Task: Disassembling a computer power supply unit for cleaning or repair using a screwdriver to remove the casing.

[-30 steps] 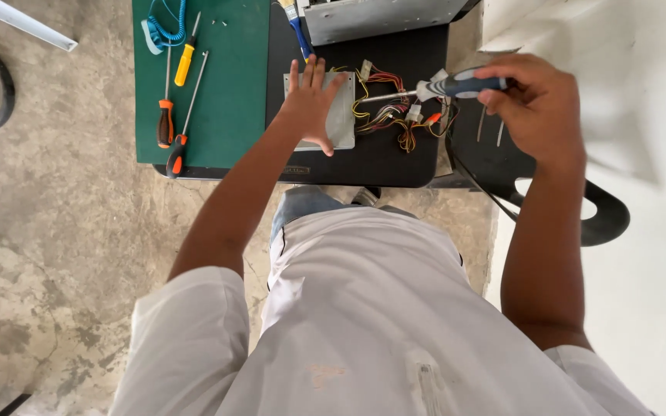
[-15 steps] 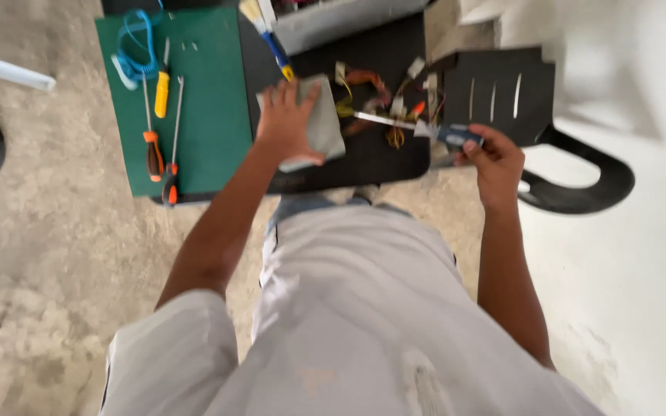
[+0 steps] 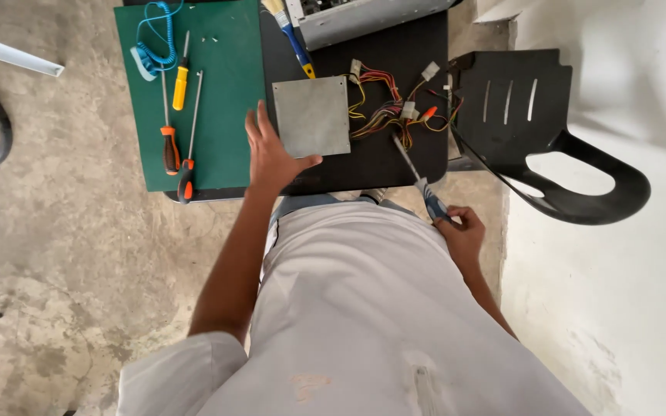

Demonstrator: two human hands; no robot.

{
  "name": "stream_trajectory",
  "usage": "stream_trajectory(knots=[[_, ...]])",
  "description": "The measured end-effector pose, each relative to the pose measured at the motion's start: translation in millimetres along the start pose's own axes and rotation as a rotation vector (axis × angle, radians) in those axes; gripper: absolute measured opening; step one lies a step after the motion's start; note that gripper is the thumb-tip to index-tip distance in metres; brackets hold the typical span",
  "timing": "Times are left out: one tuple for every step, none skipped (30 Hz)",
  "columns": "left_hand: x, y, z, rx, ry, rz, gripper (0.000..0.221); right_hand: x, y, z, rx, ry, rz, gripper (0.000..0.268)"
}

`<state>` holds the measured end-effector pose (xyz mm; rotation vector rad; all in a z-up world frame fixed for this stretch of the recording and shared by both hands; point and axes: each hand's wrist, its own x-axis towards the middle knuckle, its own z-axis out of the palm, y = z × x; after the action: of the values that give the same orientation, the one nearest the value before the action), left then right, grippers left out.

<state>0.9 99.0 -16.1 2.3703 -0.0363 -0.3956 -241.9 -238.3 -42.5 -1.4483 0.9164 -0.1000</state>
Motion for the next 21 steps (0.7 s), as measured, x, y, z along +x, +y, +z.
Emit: stream_trajectory(knots=[[-5,-9,9,0.000,0.006,-0.003,0.159,-4,-5,0,-0.001,-0.007,-0.002,0.030],[-9,-20,16,-0.135,-0.002,-0.100,0.154,-10,-8,1,-0.035,0.032,-0.009,0.026],[-14,-30,24,-0.270,-0.009,-0.196,0.149,-16,-12,1,-0.069,0.072,-0.016,0.024],[-12,-34,24,-0.267,-0.013,-0.190,0.149,-19,-22,18,-0.064,0.078,-0.016,0.024],[-11,-38,24,-0.254,-0.027,-0.157,0.143,-21,-32,35,-0.068,0.094,-0.009,0.024],[-6,-41,26,-0.245,-0.041,-0.118,0.137,-21,-44,52,-0.070,0.113,-0.006,0.024],[0,-24,17,-0.244,-0.046,-0.107,0.137,-1,-28,56,-0.065,0.123,-0.010,0.024],[0,-10,6,0.106,-0.046,-0.004,0.143,15,-10,61,-0.109,0.116,-0.039,0.033],[0,4,-5,0.456,-0.044,0.101,0.149,31,8,66,-0.154,0.108,-0.068,0.042],[14,0,-2,0.450,-0.043,0.109,0.149,50,18,73,-0.155,0.115,-0.075,0.042],[28,-4,1,0.573,-0.013,0.372,0.147,70,28,80,-0.487,0.025,-0.210,0.040],[33,-12,3,0.695,0.006,0.628,0.157,80,42,86,-0.822,-0.077,-0.325,0.047],[55,-1,-4,0.691,-0.006,0.625,0.157,89,27,102,-0.826,-0.078,-0.313,0.047],[68,7,-8,0.685,-0.093,0.670,0.156,89,17,115,-0.946,-0.089,-0.319,0.040],[83,15,-13,0.677,-0.180,0.715,0.155,89,7,128,-1.066,-0.102,-0.326,0.036],[91,23,-16,0.675,-0.181,0.722,0.155,80,-9,141,-1.066,-0.096,-0.323,0.036],[100,33,-20,0.714,-0.402,0.582,0.153,71,-27,153,-1.155,-0.101,-0.344,0.047],[114,46,-24,0.745,-0.602,0.436,0.155,69,-50,166,-1.245,-0.100,-0.378,0.068],[116,44,-18,0.744,-0.589,0.446,0.155,51,-76,176,-1.246,-0.087,-0.389,0.068],[117,39,-14,0.793,-0.581,0.413,0.155,29,-99,189,-1.091,-0.180,-0.281,0.090],[117,34,-8,0.841,-0.572,0.380,0.158,8,-121,201,-0.934,-0.269,-0.176,0.113]])
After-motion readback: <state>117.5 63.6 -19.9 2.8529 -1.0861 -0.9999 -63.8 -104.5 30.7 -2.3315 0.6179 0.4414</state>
